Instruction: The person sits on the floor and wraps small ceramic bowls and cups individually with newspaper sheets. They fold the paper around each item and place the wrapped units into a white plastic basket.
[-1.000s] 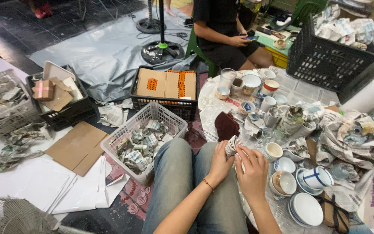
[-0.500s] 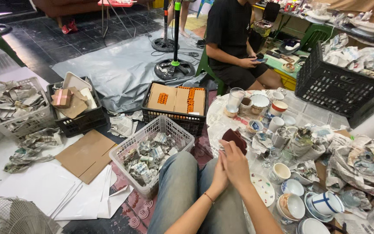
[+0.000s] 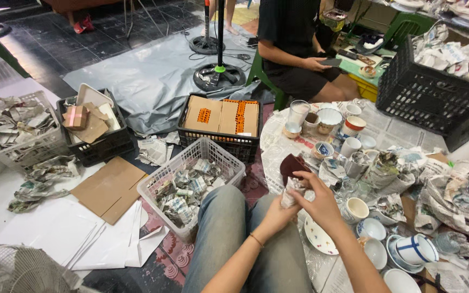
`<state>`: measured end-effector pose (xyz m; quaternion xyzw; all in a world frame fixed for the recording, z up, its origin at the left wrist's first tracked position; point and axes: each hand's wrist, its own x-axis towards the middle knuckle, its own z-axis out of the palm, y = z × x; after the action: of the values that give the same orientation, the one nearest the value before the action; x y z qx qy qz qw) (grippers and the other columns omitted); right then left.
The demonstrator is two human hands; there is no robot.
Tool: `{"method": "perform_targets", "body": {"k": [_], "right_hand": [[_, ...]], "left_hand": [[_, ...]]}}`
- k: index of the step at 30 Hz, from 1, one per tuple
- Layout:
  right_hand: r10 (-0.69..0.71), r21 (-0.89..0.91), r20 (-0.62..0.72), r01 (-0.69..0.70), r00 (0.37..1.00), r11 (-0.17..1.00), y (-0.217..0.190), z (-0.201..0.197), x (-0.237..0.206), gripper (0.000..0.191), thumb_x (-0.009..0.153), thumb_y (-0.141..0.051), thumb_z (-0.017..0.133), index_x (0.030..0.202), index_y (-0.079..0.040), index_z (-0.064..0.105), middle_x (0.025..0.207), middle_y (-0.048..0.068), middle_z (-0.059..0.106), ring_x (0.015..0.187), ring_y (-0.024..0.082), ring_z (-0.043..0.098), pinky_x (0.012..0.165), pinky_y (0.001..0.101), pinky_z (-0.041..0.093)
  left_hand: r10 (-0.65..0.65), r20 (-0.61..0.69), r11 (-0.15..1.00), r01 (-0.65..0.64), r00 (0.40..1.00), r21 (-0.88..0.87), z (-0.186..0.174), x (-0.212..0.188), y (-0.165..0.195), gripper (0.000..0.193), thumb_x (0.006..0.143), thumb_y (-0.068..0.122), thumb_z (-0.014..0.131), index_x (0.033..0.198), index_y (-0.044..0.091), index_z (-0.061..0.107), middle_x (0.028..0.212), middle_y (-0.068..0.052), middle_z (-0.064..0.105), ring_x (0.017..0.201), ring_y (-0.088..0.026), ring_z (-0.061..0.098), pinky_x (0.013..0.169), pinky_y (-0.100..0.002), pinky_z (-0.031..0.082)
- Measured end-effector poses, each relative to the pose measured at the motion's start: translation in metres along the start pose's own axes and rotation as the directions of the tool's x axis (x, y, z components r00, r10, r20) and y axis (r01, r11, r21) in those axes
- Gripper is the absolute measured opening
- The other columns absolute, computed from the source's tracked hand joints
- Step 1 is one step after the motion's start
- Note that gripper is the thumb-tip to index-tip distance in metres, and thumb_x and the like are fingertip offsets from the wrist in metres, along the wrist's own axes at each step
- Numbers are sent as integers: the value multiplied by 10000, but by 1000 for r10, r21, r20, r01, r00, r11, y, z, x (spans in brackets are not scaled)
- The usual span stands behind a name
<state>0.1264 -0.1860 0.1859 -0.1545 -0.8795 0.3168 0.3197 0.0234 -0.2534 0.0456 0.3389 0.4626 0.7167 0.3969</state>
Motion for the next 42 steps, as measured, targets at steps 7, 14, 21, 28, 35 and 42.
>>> {"method": "perform_targets", "body": {"k": [7,14,21,28,35,42], "right_hand": [[-37,-37,7,37,999,999,10,-30,1,465,914,-243,722,1348,-122,607,1218,115,685,983,259,683,892,374,543],[288,-240,259,-227,922,944,55,-95,24,486,916,-391,716,1304,-121,600,1226,147,654,966,236,704,854,372,561],[567,-383,71,-502,821,775,119,-183,26,536,926,-345,677,1372,-83,537,1206,180,680,904,297,718,814,401,555],[349,-519,-212,-408,913,752,196,-221,-24,481,847,-205,770,1247,1,601,1199,264,652,1117,426,634,978,472,490],[513,-466,-213,-548,832,695,264,-211,-41,516,818,-256,795,1238,-10,624,1228,224,621,1137,379,627,986,450,505],[526,-448,-217,-562,823,695,279,-171,-25,546,818,-298,829,1195,28,607,1191,243,657,1068,399,666,914,457,527]], "left_hand": [[-1,-14,987,3,1000,164,25,20,-2,233,922,196,725,1052,12,669,842,-47,686,668,-110,635,589,-308,531],[92,231,825,-204,969,527,37,50,31,550,827,238,846,1271,26,601,1063,-128,758,961,-206,741,844,-352,574],[-35,446,912,-155,894,380,71,119,8,915,878,210,745,1612,132,205,1483,-195,477,1209,-299,635,908,-388,612],[-75,476,813,-223,876,538,82,162,-15,854,930,190,705,1618,140,201,1537,-204,423,1216,-290,626,927,-380,594],[-33,529,766,-319,848,559,95,180,-35,807,941,171,702,1604,86,249,1487,-218,466,1093,-272,688,991,-369,550],[-148,530,778,-232,835,583,98,169,-34,766,942,160,673,1591,99,271,1484,-221,443,1049,-265,686,950,-355,560]]}}
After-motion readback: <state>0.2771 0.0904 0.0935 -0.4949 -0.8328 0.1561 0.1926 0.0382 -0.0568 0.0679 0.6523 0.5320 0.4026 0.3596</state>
